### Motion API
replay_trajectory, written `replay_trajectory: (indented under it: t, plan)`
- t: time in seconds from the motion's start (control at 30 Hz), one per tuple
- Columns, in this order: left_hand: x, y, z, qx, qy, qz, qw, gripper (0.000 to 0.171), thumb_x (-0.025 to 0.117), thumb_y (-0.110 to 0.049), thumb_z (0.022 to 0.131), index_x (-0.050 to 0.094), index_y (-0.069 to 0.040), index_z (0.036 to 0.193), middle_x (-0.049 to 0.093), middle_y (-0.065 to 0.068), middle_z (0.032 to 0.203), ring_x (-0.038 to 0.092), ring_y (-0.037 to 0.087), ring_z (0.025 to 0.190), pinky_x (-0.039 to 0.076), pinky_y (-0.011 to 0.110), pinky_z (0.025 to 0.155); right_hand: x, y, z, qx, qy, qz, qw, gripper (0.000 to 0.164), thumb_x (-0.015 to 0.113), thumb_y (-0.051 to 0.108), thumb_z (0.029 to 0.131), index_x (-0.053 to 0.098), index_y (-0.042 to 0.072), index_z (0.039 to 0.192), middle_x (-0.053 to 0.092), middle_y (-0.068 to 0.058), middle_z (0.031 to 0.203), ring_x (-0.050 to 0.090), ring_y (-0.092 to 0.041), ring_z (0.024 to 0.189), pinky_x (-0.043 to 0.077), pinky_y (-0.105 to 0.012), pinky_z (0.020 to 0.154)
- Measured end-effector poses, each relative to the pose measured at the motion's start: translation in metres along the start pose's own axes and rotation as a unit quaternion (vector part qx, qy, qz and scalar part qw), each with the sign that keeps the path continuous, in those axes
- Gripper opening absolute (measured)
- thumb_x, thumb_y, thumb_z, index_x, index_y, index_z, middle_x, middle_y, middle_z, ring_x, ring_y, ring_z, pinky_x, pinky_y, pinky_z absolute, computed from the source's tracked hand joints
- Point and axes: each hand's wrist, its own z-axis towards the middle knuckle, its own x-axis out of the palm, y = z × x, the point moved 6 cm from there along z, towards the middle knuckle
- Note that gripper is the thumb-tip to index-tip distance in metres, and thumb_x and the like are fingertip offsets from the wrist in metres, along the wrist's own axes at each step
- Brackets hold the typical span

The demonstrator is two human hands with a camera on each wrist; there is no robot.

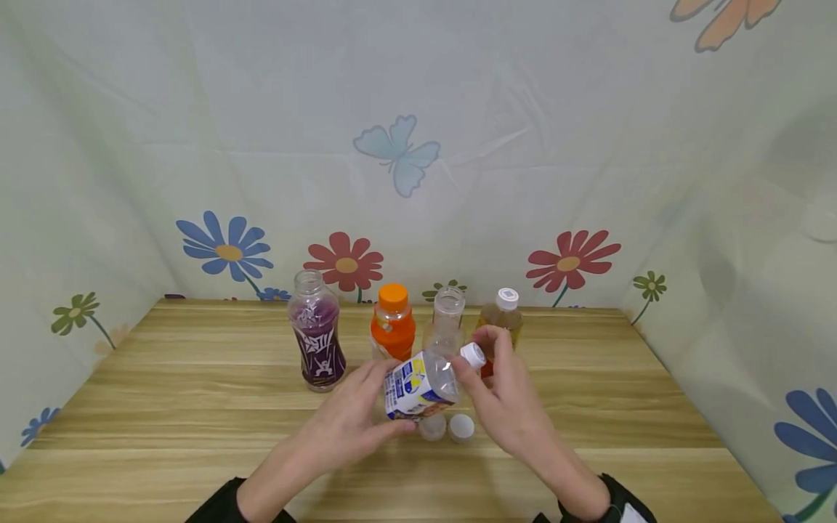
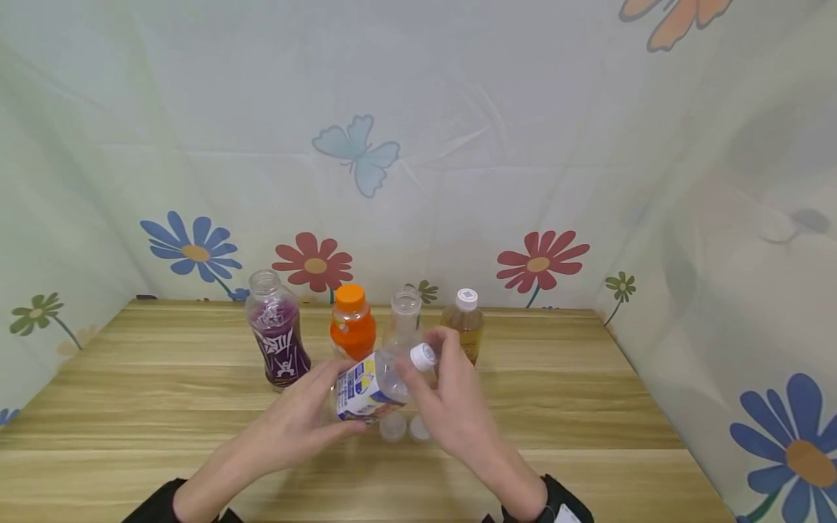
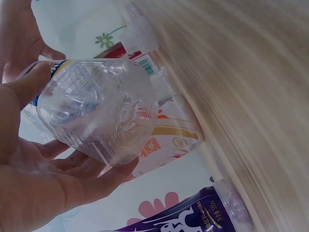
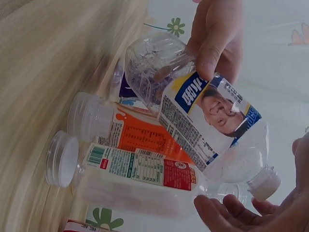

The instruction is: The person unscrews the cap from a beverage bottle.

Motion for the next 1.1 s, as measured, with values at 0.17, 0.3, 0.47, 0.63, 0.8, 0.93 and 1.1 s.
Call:
replay_trajectory:
  t: [0.17,0.3,0.47,0.63,0.8,0.93,1.1]
  plan:
    - [0.0,0.0,0.0,0.001,-0.002,0.003,1.0,0.076,0.08,-0.045,0.08,0.047,-0.01,0.138,0.054,-0.003,0.121,0.053,0.013,0.109,0.042,0.032,0.095,-0.006,-0.003,0.001,-0.01,-0.009,-0.068,0.998,0.021,0.049,0.032,0.105,0.055,0.013,0.113,0.055,0.006,0.086,0.053,-0.012,0.073,0.046,-0.022,0.06]
    - [0.0,0.0,0.0,0.004,-0.006,0.01,0.9999,0.075,0.081,-0.045,0.079,0.048,-0.009,0.137,0.054,-0.003,0.119,0.053,0.014,0.107,0.042,0.033,0.095,-0.01,-0.005,0.002,0.003,-0.012,-0.116,0.993,0.025,0.045,0.038,0.106,0.06,0.018,0.103,0.055,0.011,0.078,0.053,-0.009,0.068,0.044,-0.022,0.058]
    - [0.0,0.0,0.0,0.002,-0.005,0.023,0.9997,0.076,0.081,-0.046,0.078,0.048,-0.011,0.137,0.053,-0.004,0.117,0.053,0.013,0.106,0.042,0.032,0.094,-0.011,-0.009,0.003,0.014,-0.004,-0.166,0.986,0.033,0.043,0.041,0.106,0.057,0.022,0.083,0.048,0.011,0.063,0.046,-0.007,0.054,0.036,-0.022,0.048]
    - [0.0,0.001,0.001,0.005,-0.007,0.046,0.9989,0.076,0.081,-0.048,0.077,0.05,-0.012,0.137,0.054,-0.004,0.114,0.053,0.013,0.104,0.043,0.033,0.091,-0.01,-0.015,0.004,0.012,0.001,-0.207,0.978,0.045,0.04,0.039,0.107,0.049,0.022,0.067,0.035,0.012,0.052,0.037,-0.005,0.047,0.027,-0.022,0.045]
    - [0.0,0.001,0.001,0.013,-0.014,0.06,0.998,0.076,0.082,-0.05,0.076,0.052,-0.013,0.136,0.055,-0.002,0.117,0.055,0.018,0.108,0.042,0.038,0.092,-0.008,-0.022,0.004,0.043,0.008,-0.224,0.974,0.057,0.035,0.042,0.107,0.046,0.019,0.057,0.033,0.011,0.048,0.037,-0.008,0.045,0.027,-0.023,0.043]
    - [0.0,0.002,0.002,0.015,-0.014,0.063,0.9978,0.076,0.082,-0.049,0.075,0.052,-0.013,0.136,0.056,-0.003,0.12,0.055,0.019,0.111,0.042,0.04,0.094,-0.007,-0.026,0.004,0.062,0.011,-0.227,0.972,0.062,0.033,0.044,0.108,0.042,0.017,0.052,0.032,0.011,0.045,0.036,-0.008,0.042,0.026,-0.024,0.041]
    - [0.003,0.003,0.001,0.006,0.004,0.057,0.9984,0.077,0.081,-0.049,0.077,0.051,-0.013,0.138,0.057,-0.002,0.127,0.055,0.022,0.114,0.04,0.043,0.097,-0.006,-0.029,0.004,0.066,0.016,-0.234,0.97,0.065,0.031,0.046,0.107,0.041,0.017,0.05,0.03,0.012,0.043,0.033,-0.009,0.04,0.023,-0.023,0.039]
